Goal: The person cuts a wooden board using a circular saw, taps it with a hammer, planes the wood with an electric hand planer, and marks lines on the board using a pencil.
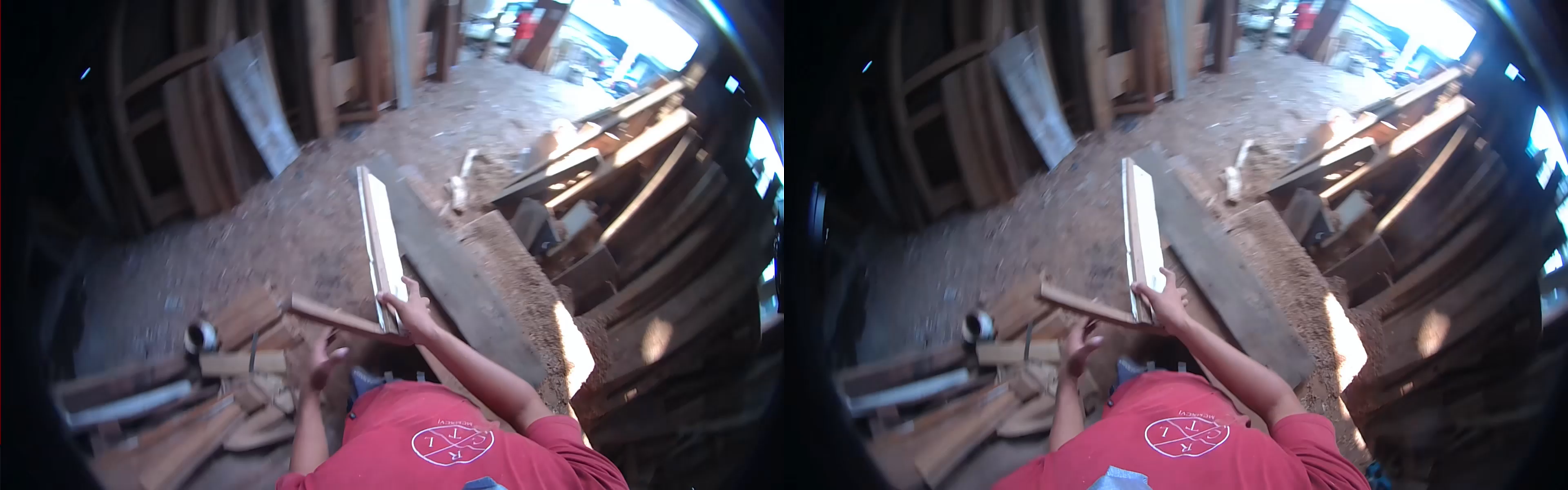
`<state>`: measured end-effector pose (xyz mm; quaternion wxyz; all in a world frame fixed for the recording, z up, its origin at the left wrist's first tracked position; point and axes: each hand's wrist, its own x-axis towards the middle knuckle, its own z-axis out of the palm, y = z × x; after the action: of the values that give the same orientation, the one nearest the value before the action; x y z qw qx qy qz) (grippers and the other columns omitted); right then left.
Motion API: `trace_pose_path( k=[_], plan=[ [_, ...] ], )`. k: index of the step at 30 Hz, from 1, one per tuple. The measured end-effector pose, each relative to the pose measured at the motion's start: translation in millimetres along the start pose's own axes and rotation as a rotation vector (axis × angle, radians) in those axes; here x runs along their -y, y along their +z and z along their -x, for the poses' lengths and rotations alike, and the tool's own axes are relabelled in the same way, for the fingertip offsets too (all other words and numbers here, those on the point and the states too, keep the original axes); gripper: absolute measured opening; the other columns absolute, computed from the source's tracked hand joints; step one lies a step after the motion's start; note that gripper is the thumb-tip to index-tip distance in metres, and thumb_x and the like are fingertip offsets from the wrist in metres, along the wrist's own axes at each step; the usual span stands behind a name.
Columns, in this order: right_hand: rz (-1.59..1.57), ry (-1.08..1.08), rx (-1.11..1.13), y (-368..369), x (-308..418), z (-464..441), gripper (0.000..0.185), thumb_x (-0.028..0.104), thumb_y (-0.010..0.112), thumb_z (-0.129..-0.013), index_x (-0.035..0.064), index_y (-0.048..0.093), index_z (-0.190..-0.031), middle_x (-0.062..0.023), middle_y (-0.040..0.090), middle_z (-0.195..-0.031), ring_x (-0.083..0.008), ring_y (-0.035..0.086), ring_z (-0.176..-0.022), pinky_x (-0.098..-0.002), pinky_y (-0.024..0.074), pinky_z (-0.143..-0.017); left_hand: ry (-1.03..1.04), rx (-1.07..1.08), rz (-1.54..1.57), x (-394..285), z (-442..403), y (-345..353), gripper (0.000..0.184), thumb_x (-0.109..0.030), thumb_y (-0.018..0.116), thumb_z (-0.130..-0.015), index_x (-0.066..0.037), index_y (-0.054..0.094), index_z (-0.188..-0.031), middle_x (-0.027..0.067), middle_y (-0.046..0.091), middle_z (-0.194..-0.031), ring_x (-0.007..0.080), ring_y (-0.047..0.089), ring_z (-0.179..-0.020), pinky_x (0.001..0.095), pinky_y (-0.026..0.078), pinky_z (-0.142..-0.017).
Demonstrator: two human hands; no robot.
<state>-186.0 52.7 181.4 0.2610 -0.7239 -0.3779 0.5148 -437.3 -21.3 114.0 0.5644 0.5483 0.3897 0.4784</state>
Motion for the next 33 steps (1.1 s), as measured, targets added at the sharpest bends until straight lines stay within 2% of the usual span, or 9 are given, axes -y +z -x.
trace_pose_path(
  k=[4, 7, 9, 14, 15, 17, 23, 29, 33],
  plan=[
    [0.107, 0.2, 0.263, 67.0, -32.2, 42.8, 0.108, 0.059, 0.077, -0.085, 0.0092, 0.022, -0.163, -0.031, 0.044, -0.149, -0.0432, 0.057, -0.129, -0.0538, 0.059, -0.092, -0.17, -0.122, -0.136, -25.2, 74.4, 57.3, 0.085, -0.031, 0.076, -0.095, 0.001, 0.034, -0.161, 0.0184, 0.035, -0.166, 0.0261, 0.035, -0.153, 0.0374, 0.028, -0.125],
    [-0.23, 0.215, 0.977, 112.8, -93.7, 42.5, 0.081, 0.06, 0.067, -0.093, 0.0106, 0.042, -0.152, -0.0231, 0.054, -0.138, -0.041, 0.066, -0.114, -0.0584, 0.0578, -0.086, -0.121, -0.519, -0.155, 4.3, 122.6, 63.5, 0.06, -0.032, 0.07, -0.102, 0.001, 0.051, -0.149, 0.0129, 0.067, -0.127, 0.0192, 0.065, -0.112, 0.0346, 0.052, -0.097],
    [0.04, 0.29, 0.797, 123.8, -111.2, 82.3, 0.063, 0.063, 0.061, -0.099, 0.0149, 0.06, -0.14, -0.0065, 0.062, -0.092, -0.0215, 0.061, -0.074, -0.0349, 0.0465, -0.063, -0.294, -0.554, -0.253, 4.8, 167.7, 48.3, 0.053, -0.035, 0.071, -0.102, 0.003, 0.058, -0.137, 0.0095, 0.068, -0.114, 0.0166, 0.064, -0.102, 0.034, 0.053, -0.091],
    [0.401, 0.049, 1.126, 116.4, -157.6, 125.8, 0.078, 0.054, 0.069, -0.098, 0.0094, 0.046, -0.157, -0.02, 0.056, -0.146, -0.0264, 0.056, -0.122, -0.0418, 0.0525, -0.091, -0.491, -0.474, -0.204, 59.5, 288.0, 0.0, 0.042, -0.033, 0.071, -0.103, 0.003, 0.06, -0.121, 0.0064, 0.066, -0.106, 0.0141, 0.059, -0.096, 0.0329, 0.051, -0.084],
    [0.394, -0.052, 1.115, 113.6, -170.9, 122.4, 0.076, 0.053, 0.071, -0.098, 0.0082, 0.049, -0.155, -0.0157, 0.06, -0.14, -0.021, 0.057, -0.109, -0.0384, 0.051, -0.085, -0.534, -0.446, -0.195, 61.7, 304.6, -1.3, 0.041, -0.032, 0.071, -0.103, 0.003, 0.06, -0.122, 0.0059, 0.066, -0.108, 0.0144, 0.06, -0.099, 0.0322, 0.051, -0.086],
    [0.297, -0.012, 1.088, 92.5, -177.4, 110.2, 0.077, 0.052, 0.072, -0.097, 0.0074, 0.049, -0.155, -0.0152, 0.059, -0.143, -0.0226, 0.058, -0.11, -0.0379, 0.0504, -0.09, -0.584, -0.363, -0.091, 74.2, 338.4, -13.2, 0.047, -0.029, 0.071, -0.102, 0.003, 0.058, -0.133, 0.0042, 0.066, -0.118, 0.0147, 0.059, -0.111, 0.0325, 0.047, -0.098],
    [-0.16, 0.135, 0.682, -8.3, -214.7, 70.2, 0.055, 0.049, 0.066, -0.102, 0.0139, 0.058, -0.143, -0.0072, 0.062, -0.136, -0.0201, 0.064, -0.111, -0.0374, 0.0511, -0.094, -0.926, -0.28, 0.411, 126.3, 424.3, -48.6, 0.051, -0.029, 0.071, -0.101, -0.003, 0.057, -0.142, 0.007, 0.069, -0.124, 0.0196, 0.064, -0.113, 0.0393, 0.05, -0.098],
    [-0.325, 0.176, 0.223, -104.2, -304.7, 76.5, 0.039, 0.033, 0.063, -0.106, 0.0113, 0.061, -0.137, -0.0045, 0.071, -0.124, -0.016, 0.071, -0.102, -0.0294, 0.0518, -0.085, -1.048, -0.322, 0.088, 139.4, 407.2, -44.7, 0.052, -0.03, 0.07, -0.101, -0.003, 0.057, -0.143, 0.008, 0.069, -0.126, 0.0206, 0.064, -0.115, 0.0392, 0.05, -0.1],
    [-0.204, -0.135, -0.326, -137.2, -386.9, 98.5, 0.022, 0.025, 0.069, -0.099, 0.0054, 0.074, -0.108, -0.0119, 0.076, -0.107, -0.0226, 0.074, -0.088, -0.0408, 0.057, -0.081, -1.068, -0.309, -0.089, 148.7, 385.6, -50.6, 0.053, -0.03, 0.07, -0.101, -0.003, 0.056, -0.144, 0.0086, 0.069, -0.127, 0.0212, 0.064, -0.116, 0.0392, 0.05, -0.1]
  ],
)
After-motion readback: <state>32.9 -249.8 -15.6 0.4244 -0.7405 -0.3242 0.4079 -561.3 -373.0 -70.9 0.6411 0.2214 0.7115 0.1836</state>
